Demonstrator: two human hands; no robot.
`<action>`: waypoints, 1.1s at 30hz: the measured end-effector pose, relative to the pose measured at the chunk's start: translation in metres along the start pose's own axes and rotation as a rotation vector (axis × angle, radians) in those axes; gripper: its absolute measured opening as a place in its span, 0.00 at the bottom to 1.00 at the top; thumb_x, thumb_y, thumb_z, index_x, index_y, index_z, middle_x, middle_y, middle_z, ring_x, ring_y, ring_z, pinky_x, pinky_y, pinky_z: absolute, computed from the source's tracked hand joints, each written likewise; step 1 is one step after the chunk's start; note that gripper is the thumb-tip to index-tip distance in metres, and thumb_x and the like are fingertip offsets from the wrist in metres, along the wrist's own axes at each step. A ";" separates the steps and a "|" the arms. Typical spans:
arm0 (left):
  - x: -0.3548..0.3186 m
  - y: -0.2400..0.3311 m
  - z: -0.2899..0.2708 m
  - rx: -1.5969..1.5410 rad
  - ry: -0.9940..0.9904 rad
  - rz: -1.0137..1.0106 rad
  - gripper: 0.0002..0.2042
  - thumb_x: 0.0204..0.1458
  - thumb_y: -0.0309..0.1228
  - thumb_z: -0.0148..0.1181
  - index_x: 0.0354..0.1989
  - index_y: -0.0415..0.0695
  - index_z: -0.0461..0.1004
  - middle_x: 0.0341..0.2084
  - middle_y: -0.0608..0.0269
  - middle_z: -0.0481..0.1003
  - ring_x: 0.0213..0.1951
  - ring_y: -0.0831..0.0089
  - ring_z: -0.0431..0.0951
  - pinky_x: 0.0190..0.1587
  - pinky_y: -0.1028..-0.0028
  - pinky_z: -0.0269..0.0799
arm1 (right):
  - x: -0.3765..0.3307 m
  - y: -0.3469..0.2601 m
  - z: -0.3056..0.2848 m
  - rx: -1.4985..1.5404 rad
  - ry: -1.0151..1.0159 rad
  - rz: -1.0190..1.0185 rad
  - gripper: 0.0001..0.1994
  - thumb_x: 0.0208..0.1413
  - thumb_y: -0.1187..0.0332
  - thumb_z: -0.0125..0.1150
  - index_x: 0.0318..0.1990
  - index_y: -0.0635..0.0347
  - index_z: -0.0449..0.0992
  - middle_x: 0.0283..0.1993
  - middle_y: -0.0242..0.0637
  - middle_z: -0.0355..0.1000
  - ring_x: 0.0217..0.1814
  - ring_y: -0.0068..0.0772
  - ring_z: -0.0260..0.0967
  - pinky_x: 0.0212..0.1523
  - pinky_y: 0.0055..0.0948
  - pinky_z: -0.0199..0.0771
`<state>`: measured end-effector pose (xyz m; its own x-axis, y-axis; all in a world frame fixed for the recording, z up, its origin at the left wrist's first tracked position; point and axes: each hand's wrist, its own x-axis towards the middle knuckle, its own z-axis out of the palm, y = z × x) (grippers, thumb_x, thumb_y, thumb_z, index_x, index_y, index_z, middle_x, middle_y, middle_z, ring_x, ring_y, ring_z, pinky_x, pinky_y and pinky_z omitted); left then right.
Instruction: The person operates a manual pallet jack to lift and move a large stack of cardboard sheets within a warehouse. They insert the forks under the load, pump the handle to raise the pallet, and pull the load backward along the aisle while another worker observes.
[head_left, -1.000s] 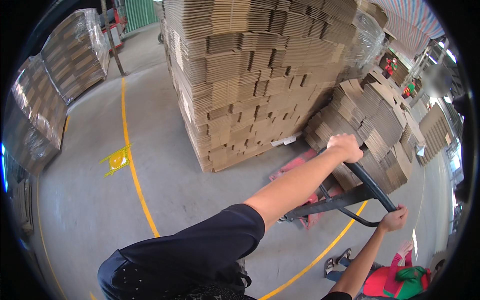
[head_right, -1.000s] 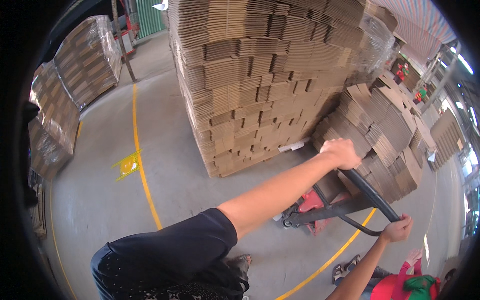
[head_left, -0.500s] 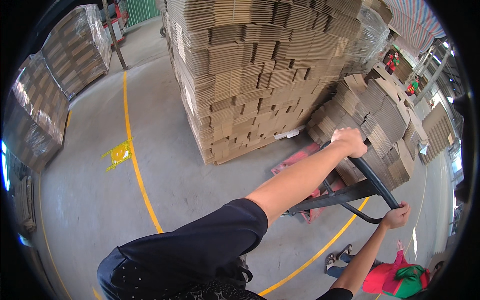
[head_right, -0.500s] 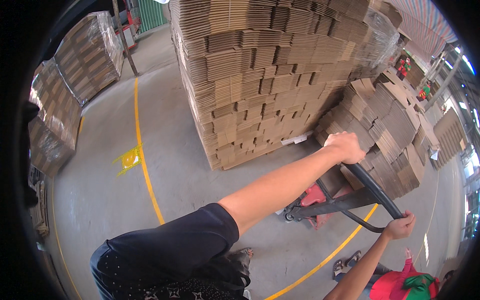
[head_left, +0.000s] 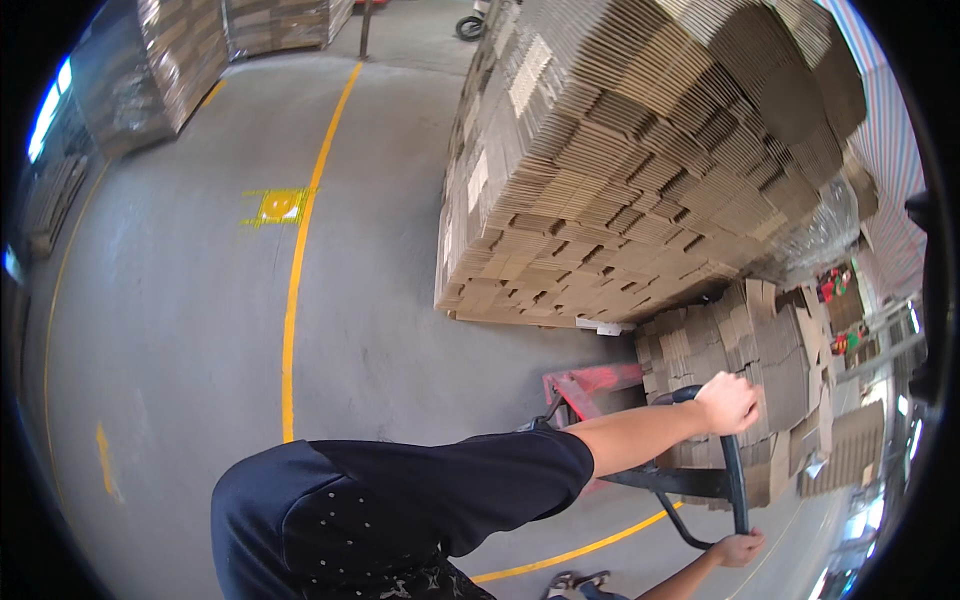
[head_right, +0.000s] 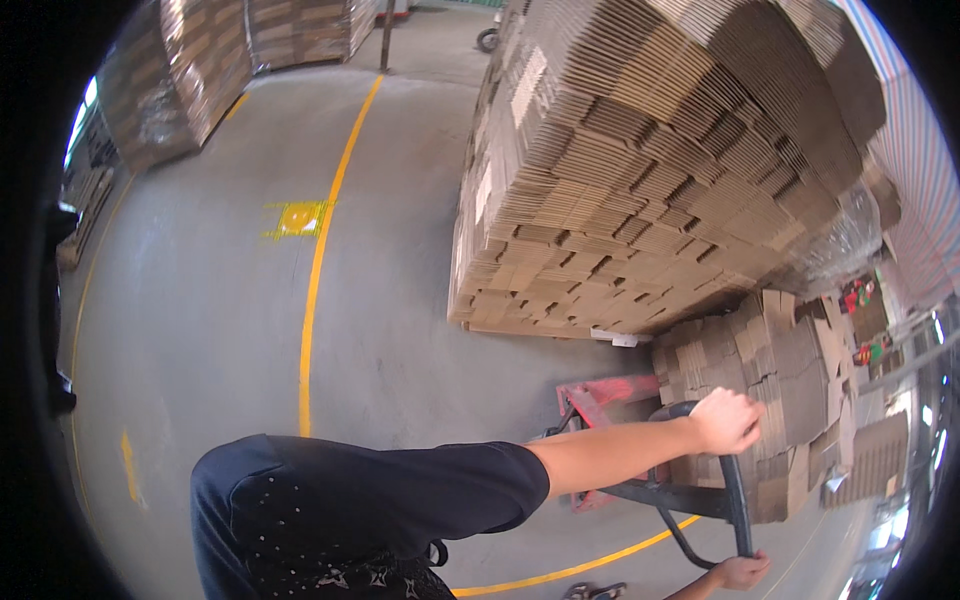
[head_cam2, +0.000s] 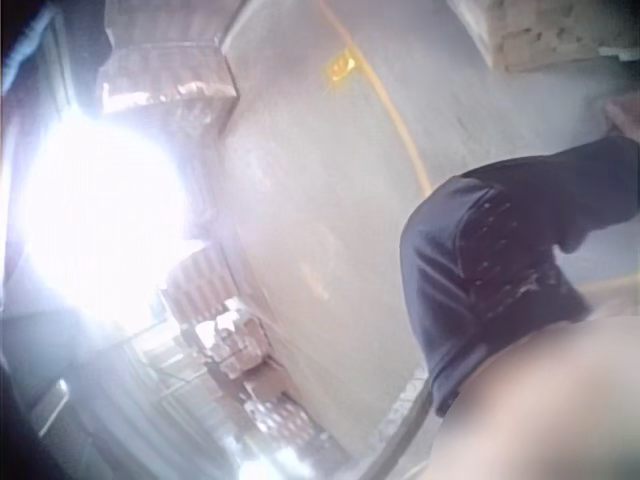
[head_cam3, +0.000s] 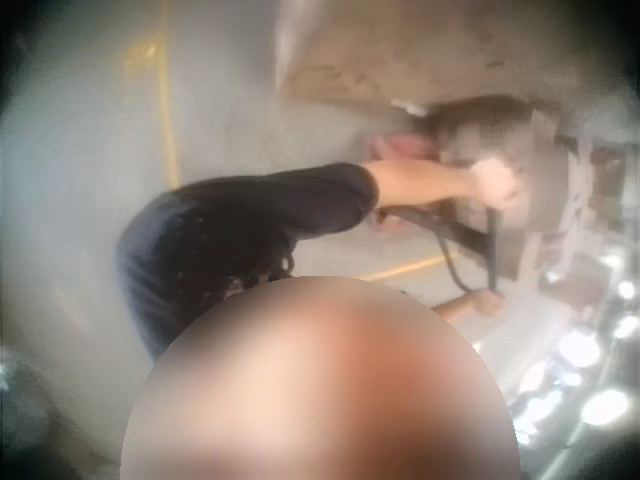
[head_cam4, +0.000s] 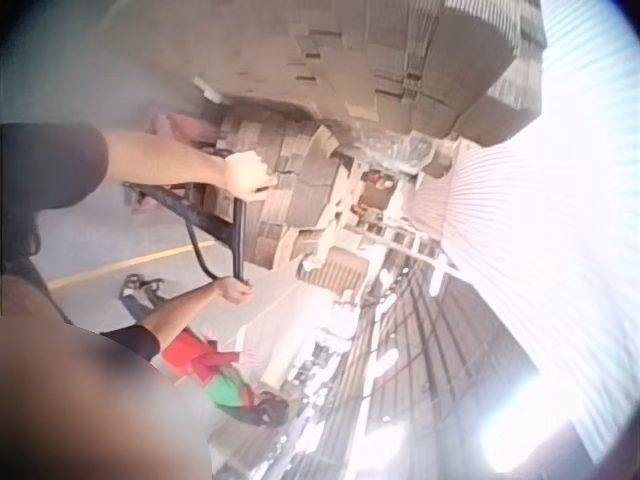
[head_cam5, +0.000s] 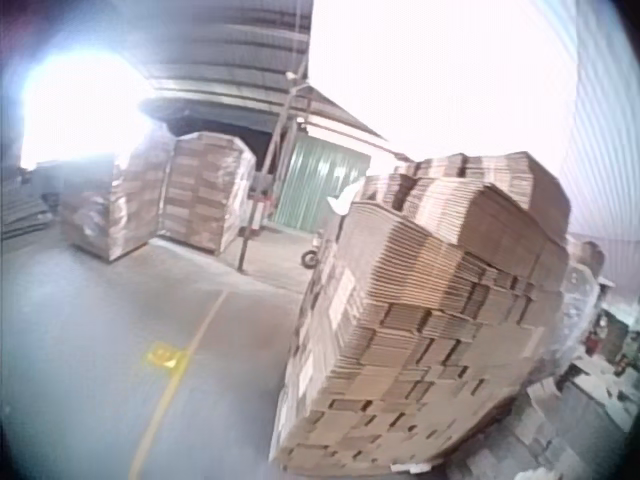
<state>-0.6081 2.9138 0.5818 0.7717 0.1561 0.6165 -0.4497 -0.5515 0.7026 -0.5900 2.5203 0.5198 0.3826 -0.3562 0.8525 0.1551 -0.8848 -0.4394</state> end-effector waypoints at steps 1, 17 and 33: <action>0.000 0.000 -0.003 0.016 -0.014 -0.013 0.13 0.50 0.38 0.56 0.25 0.38 0.75 0.26 0.43 0.79 0.30 0.45 0.82 0.36 0.51 0.78 | 0.001 0.000 0.001 -0.034 -0.009 0.005 0.21 0.70 0.62 0.43 0.37 0.66 0.81 0.34 0.46 0.78 0.38 0.49 0.75 0.42 0.43 0.74; 0.031 0.002 -0.001 0.285 -0.504 -0.256 0.23 0.53 0.52 0.55 0.44 0.48 0.85 0.45 0.53 0.83 0.52 0.54 0.81 0.56 0.59 0.75 | -0.025 -0.028 -0.009 0.068 0.099 -0.085 0.13 0.59 0.70 0.52 0.26 0.61 0.80 0.27 0.49 0.76 0.29 0.48 0.77 0.34 0.40 0.73; 0.047 -0.009 0.011 0.319 -0.461 -0.393 0.23 0.53 0.53 0.56 0.45 0.51 0.85 0.47 0.50 0.82 0.55 0.51 0.79 0.60 0.56 0.72 | -0.018 -0.078 -0.012 0.150 0.186 0.112 0.13 0.60 0.66 0.54 0.25 0.61 0.74 0.22 0.47 0.71 0.23 0.54 0.70 0.27 0.44 0.68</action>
<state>-0.5635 2.9171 0.6008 0.9950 0.0679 0.0733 0.0026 -0.7511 0.6602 -0.6200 2.5925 0.5420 0.2327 -0.5105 0.8278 0.2599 -0.7876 -0.5588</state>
